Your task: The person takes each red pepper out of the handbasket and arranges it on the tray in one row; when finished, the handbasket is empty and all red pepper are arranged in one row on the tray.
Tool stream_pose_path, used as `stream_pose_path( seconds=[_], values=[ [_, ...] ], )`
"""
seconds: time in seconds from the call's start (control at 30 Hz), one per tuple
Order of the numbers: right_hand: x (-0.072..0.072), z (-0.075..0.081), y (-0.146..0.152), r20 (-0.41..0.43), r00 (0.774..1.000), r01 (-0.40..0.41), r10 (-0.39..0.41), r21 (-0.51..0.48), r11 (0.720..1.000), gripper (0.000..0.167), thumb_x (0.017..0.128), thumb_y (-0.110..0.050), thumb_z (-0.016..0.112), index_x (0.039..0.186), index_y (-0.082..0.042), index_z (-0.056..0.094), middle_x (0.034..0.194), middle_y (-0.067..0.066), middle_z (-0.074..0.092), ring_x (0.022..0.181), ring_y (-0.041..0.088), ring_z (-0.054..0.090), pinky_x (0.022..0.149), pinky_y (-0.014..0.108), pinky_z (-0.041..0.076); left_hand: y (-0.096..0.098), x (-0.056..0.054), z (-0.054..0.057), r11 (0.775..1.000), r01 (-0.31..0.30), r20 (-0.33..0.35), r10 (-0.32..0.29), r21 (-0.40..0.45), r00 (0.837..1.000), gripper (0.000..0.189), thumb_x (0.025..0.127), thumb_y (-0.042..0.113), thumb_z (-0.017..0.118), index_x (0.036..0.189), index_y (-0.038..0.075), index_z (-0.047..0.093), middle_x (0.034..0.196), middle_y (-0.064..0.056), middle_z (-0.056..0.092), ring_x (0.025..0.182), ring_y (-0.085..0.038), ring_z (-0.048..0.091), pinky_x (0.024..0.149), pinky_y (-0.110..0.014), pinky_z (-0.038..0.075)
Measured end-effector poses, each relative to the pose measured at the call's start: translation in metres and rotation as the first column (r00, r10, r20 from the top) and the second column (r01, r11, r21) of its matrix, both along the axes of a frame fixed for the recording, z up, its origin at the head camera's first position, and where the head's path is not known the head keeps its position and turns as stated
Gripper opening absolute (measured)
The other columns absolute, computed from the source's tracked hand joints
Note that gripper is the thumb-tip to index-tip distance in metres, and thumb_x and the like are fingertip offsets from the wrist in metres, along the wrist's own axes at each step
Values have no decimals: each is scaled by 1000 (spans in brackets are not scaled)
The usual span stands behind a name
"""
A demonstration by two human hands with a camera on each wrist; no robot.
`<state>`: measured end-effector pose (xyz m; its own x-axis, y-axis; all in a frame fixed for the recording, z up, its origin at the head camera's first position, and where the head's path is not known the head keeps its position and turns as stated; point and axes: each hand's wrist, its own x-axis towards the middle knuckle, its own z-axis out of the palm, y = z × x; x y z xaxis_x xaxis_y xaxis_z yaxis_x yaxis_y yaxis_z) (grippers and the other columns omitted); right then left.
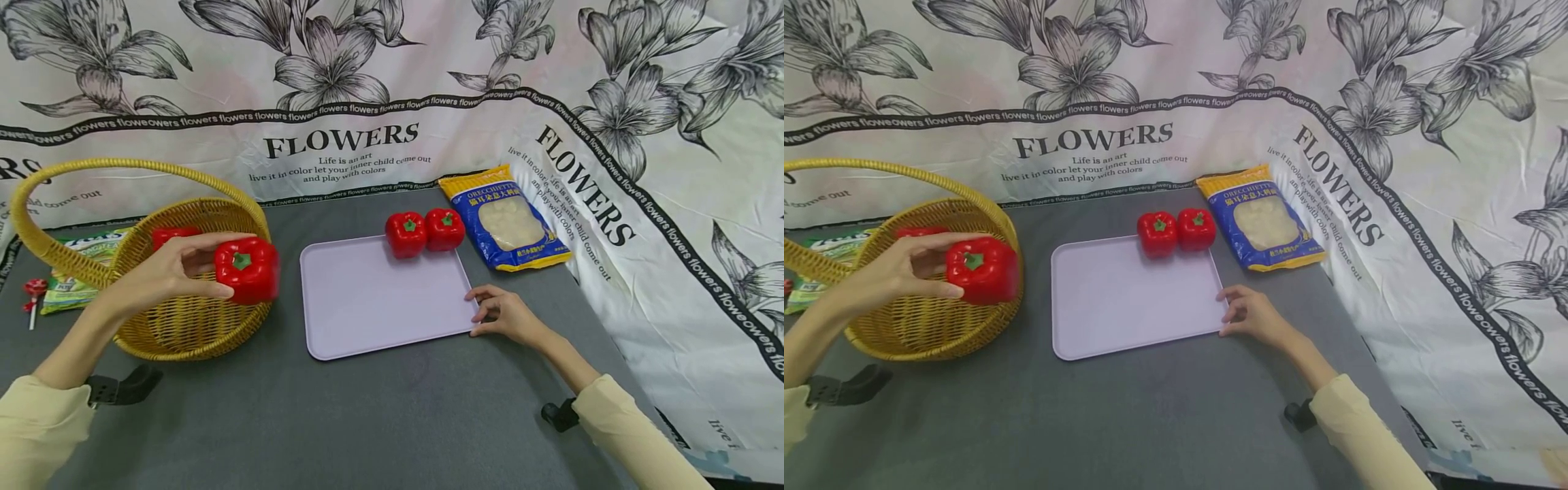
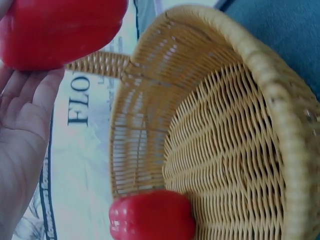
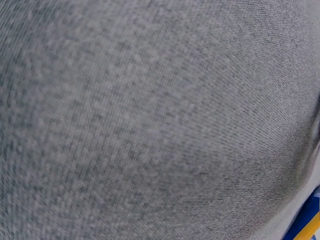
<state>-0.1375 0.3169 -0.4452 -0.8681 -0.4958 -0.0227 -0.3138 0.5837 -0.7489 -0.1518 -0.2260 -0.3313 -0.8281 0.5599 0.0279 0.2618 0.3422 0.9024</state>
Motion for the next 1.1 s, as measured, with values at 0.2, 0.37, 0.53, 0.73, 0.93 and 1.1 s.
stream_pose_path(
  seconds=[0.2, 0.37, 0.53, 0.73, 0.93, 1.1],
  values=[
    [0, 1, -1, 5, 1000, 5, -5, -5, 1000, 13, 71, -7, 84, 74, -7, 71, 119, 17, 58, 109, 32, 53, 84, 39, 53, 16, -3, 3, 1000, 13, 10, -13, -7, 1000, 64, 80, 4, 73, 139, 13, 51, 127, -3, 58, 109, -15, 58, 83, -27, 54],
    [-1, 1, -1, 17, 1000, 8, -8, 2, 1000, 14, 70, -7, 84, 74, -8, 70, 119, 16, 58, 110, 32, 53, 85, 39, 53, 27, -6, 4, 1000, 16, 28, -16, -16, 999, 64, 79, 7, 75, 139, 14, 52, 128, -8, 58, 109, -17, 59, 85, -29, 54],
    [-1, 0, 0, 1, 1000, 0, 0, 6, 1000, 15, 70, -6, 84, 73, -9, 70, 119, 15, 58, 109, 30, 53, 84, 36, 54, 41, -12, 3, 999, 24, 70, -22, -32, 997, 64, 79, 12, 77, 138, 16, 53, 128, -7, 58, 112, -21, 58, 86, -30, 53],
    [-1, -2, 1, -10, 1000, -7, 7, 3, 1000, 15, 70, -8, 84, 73, -10, 70, 119, 14, 59, 108, 29, 53, 84, 36, 54, 58, -23, -1, 997, 78, 112, -75, -20, 991, 65, 79, 13, 77, 139, 12, 51, 129, -9, 57, 116, -27, 56, 88, -31, 52],
    [-1, -2, 2, 3, 1000, -3, 3, -8, 1000, 15, 70, -7, 84, 74, -10, 70, 120, 14, 58, 110, 29, 53, 85, 36, 54, 75, -35, -9, 993, 104, 166, -111, 46, 980, 67, 79, 9, 76, 140, 8, 48, 134, -12, 53, 119, -30, 52, 89, -34, 52],
    [-1, -2, 2, 12, 1000, -3, 3, -9, 1000, 14, 71, -7, 84, 75, -10, 70, 121, 14, 58, 111, 29, 52, 86, 36, 53, 90, -44, -17, 991, 105, 193, -119, 80, 974, 68, 79, 7, 74, 141, 6, 46, 135, -15, 50, 120, -32, 51, 89, -36, 52]
  ],
)
